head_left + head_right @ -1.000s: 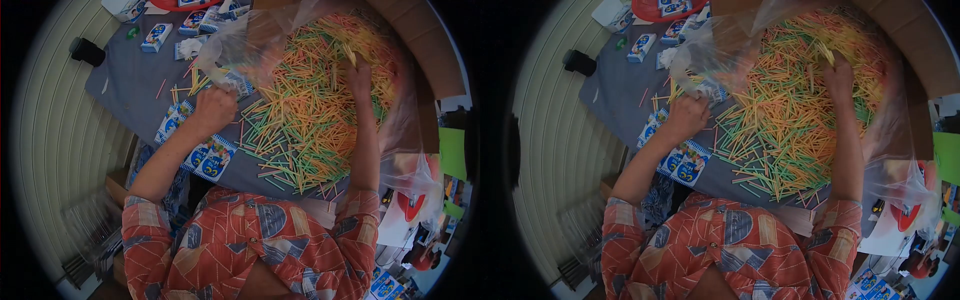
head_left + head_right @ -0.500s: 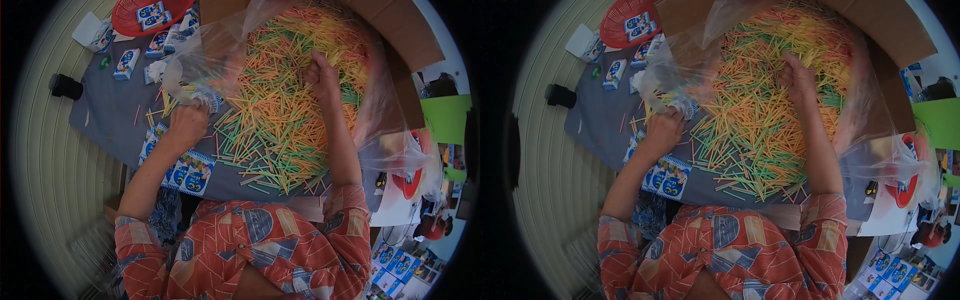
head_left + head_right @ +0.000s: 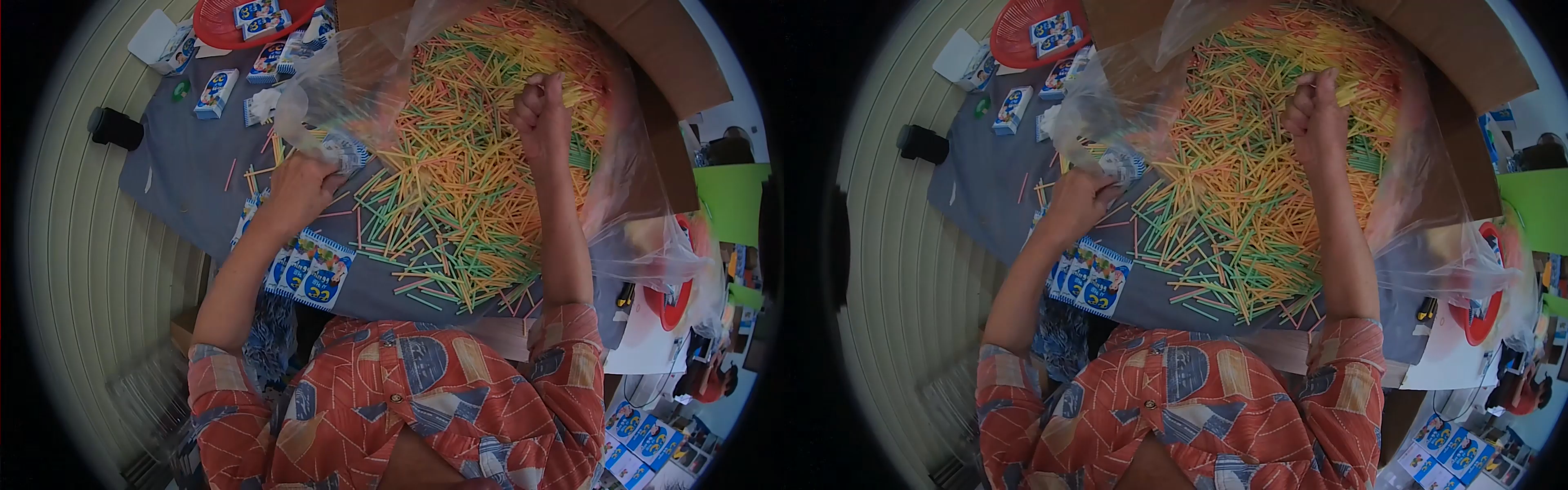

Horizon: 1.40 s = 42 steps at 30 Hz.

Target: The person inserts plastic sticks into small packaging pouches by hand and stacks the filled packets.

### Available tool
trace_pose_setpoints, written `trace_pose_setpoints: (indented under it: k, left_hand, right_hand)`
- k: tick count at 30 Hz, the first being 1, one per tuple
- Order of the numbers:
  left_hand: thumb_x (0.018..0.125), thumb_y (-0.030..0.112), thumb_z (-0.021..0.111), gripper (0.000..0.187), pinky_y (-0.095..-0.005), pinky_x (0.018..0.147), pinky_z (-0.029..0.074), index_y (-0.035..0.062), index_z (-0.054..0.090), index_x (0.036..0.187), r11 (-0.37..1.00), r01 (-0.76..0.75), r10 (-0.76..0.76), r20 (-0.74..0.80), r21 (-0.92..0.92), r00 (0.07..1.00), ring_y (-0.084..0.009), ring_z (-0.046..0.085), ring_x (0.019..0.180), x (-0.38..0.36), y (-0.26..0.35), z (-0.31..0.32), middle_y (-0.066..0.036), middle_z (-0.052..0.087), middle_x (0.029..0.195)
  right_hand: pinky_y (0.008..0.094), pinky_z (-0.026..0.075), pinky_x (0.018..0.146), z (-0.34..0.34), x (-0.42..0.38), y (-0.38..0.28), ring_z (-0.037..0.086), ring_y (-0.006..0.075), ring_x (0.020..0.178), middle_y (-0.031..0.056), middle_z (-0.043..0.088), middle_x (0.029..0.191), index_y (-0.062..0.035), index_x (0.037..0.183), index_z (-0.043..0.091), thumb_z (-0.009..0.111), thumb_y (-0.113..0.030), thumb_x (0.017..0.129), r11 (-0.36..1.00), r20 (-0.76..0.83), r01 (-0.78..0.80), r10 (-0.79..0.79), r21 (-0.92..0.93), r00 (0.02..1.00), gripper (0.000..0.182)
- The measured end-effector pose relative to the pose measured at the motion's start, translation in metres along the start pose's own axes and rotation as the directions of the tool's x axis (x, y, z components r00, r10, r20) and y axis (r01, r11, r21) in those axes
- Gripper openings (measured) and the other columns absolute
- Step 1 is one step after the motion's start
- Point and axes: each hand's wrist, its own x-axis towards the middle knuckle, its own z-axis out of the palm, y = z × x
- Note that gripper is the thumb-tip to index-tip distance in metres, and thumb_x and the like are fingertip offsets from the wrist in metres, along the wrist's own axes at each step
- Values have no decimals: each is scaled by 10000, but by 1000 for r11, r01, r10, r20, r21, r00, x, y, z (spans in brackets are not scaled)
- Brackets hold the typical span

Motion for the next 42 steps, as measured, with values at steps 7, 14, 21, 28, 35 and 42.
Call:
trace_pose_setpoints:
  k: [7,14,21,28,35,42]
  left_hand:
    - [796,75,749,68,-339,653,493,21,734,834,770,403,-339,218,-494,915,-190,633,640,-5,-24,0,-125,691,732]
    - [751,68,809,127,-287,616,486,1,718,808,946,139,-195,-172,-293,966,-110,618,639,1,5,-6,-91,690,692]
    - [762,67,788,117,-345,601,504,-3,709,813,990,8,-39,-215,-141,976,-232,656,640,0,6,-2,-155,662,722]
    - [774,50,792,118,-272,569,459,-22,699,773,819,218,-307,-83,-531,948,-107,583,602,1,8,-22,-101,664,703]
    - [744,34,812,135,-269,560,448,-20,724,831,908,47,-167,-258,-417,952,-113,585,619,11,10,-35,-70,654,715]
    - [732,26,822,173,-265,599,470,-20,727,868,765,-4,-233,-283,-644,931,-113,594,667,8,55,-23,-64,662,772]
  right_hand:
    - [253,178,425,28,-29,7,188,72,475,-46,239,580,-77,926,534,416,-499,1038,998,69,-43,39,55,997,452]
    - [247,203,442,69,-57,18,229,76,485,-38,273,589,-75,920,518,434,-467,1043,986,149,-85,64,140,987,419]
    - [246,215,454,99,-65,28,236,78,488,-36,289,591,-78,918,514,430,-445,1050,982,242,-85,43,166,969,399]
    - [256,228,463,113,-66,49,234,85,504,-38,264,605,-98,935,508,411,-445,1054,963,286,-178,116,200,951,379]
    - [269,268,499,153,-53,45,260,96,526,-26,286,619,-88,946,512,402,-483,1045,938,360,-81,-50,338,932,422]
    - [305,471,661,152,-60,52,547,138,681,62,565,760,-48,1015,533,441,-407,1049,983,345,173,-181,54,921,371]
